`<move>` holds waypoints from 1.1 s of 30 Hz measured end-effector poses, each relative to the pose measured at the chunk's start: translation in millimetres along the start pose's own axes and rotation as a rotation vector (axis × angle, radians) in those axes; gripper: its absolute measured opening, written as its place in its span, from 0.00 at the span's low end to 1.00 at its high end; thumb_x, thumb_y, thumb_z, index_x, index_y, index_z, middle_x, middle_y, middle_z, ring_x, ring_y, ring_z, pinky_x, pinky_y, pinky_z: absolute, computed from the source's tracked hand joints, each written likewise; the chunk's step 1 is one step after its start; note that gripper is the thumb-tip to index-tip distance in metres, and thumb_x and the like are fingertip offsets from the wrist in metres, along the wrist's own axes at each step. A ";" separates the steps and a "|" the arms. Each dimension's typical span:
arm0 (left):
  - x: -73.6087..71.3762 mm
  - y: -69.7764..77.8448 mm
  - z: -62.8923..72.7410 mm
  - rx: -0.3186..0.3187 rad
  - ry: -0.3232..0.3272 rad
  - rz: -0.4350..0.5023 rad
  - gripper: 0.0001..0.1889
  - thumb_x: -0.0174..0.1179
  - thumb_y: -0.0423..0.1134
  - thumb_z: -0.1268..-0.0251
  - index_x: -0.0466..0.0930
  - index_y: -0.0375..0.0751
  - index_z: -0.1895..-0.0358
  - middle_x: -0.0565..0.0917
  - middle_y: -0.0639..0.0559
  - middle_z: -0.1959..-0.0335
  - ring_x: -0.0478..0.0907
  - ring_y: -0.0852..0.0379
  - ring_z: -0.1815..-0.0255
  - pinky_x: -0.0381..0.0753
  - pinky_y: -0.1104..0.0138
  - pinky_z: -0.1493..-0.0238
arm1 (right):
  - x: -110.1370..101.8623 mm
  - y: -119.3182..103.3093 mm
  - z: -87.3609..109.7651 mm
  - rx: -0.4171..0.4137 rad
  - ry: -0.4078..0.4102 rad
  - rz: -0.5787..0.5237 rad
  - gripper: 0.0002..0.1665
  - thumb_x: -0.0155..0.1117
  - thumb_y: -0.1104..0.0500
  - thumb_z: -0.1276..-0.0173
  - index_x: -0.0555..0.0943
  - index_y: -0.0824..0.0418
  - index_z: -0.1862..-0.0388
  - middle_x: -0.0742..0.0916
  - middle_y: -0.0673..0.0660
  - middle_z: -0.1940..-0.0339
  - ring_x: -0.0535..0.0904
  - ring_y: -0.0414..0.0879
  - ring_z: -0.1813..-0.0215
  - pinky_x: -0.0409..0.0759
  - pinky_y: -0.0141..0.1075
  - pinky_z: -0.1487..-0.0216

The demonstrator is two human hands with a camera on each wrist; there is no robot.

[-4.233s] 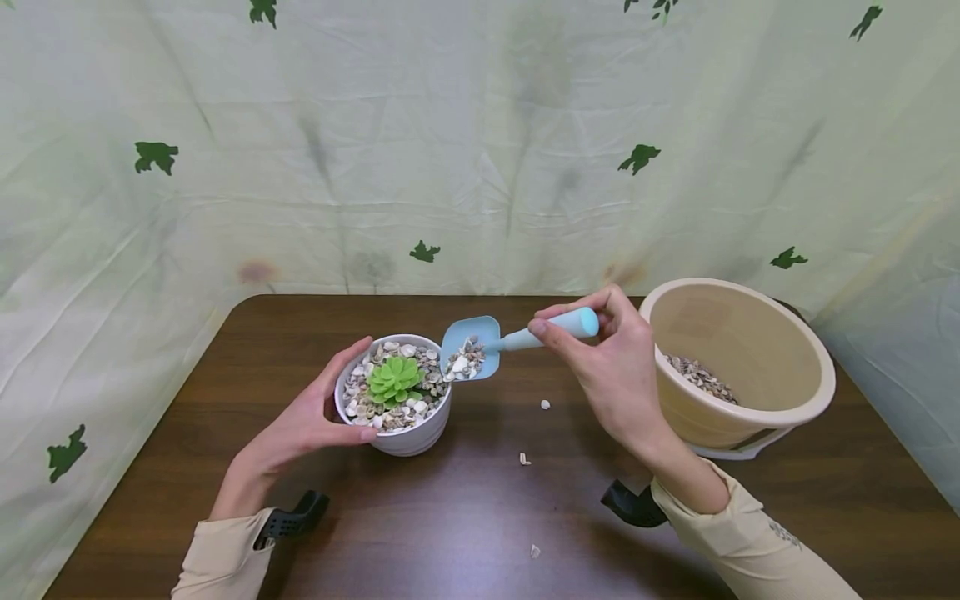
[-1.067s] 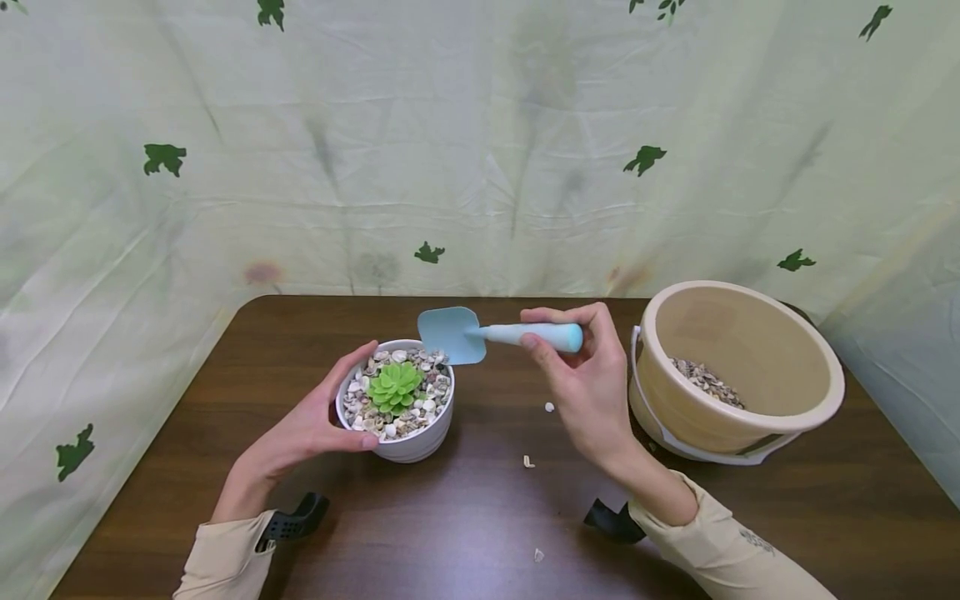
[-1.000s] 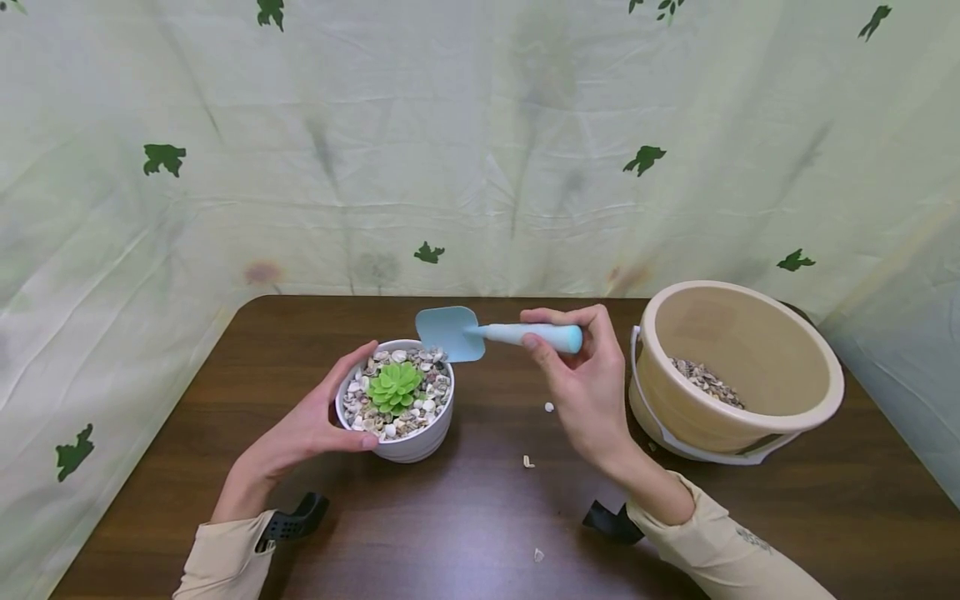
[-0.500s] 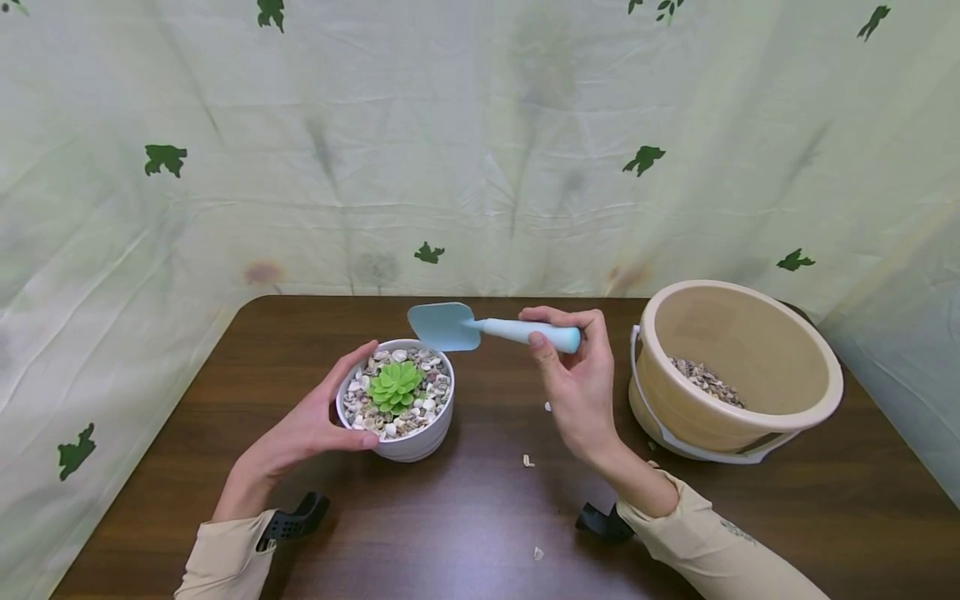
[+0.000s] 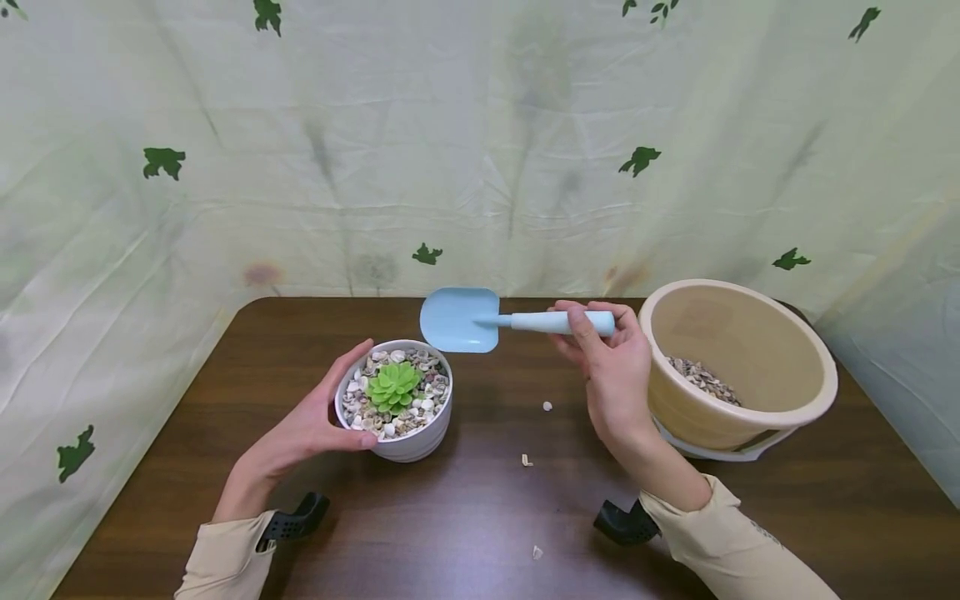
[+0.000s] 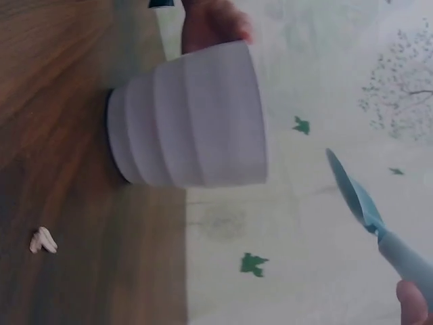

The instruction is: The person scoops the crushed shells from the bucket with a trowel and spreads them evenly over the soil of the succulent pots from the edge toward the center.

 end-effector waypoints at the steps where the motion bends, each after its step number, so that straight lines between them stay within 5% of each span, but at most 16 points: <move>1: -0.1 -0.1 -0.1 0.002 0.001 0.001 0.56 0.72 0.32 0.52 0.47 0.60 0.22 0.53 0.47 0.25 0.55 0.43 0.32 0.66 0.69 0.43 | -1.1 -5.0 -0.5 0.003 0.006 -0.009 0.11 0.62 0.70 0.31 0.70 0.66 0.55 0.86 0.64 0.58 0.85 0.53 0.54 0.80 0.48 0.52; 13: -1.1 -1.8 -1.2 0.005 0.007 -0.003 0.56 0.73 0.32 0.52 0.47 0.61 0.22 0.53 0.46 0.25 0.56 0.44 0.32 0.65 0.71 0.42 | -31.6 -86.6 -11.9 -0.181 0.040 -0.132 0.12 0.65 0.76 0.38 0.72 0.75 0.58 0.84 0.68 0.66 0.86 0.60 0.60 0.81 0.48 0.58; 25: -0.3 -2.8 0.9 0.009 0.010 0.004 0.56 0.72 0.31 0.52 0.47 0.61 0.22 0.53 0.46 0.26 0.58 0.45 0.33 0.65 0.72 0.42 | -83.7 -157.1 -38.4 -0.339 0.124 -0.199 0.19 0.63 0.79 0.40 0.70 0.80 0.50 0.84 0.75 0.62 0.84 0.65 0.61 0.79 0.52 0.58; 33: 0.2 -2.6 0.9 0.003 0.004 -0.003 0.55 0.72 0.32 0.51 0.46 0.62 0.21 0.52 0.47 0.25 0.56 0.44 0.32 0.66 0.71 0.43 | -115.1 -191.3 -52.6 -0.408 0.189 -0.070 0.21 0.64 0.72 0.37 0.71 0.72 0.46 0.80 0.71 0.50 0.82 0.61 0.54 0.80 0.43 0.50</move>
Point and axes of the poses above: each hand's wrist, its own z-axis away from the middle knuckle, its own x-axis out of the palm, y = z × x, the point moved 7 cm from there along -z, towards the middle knuckle
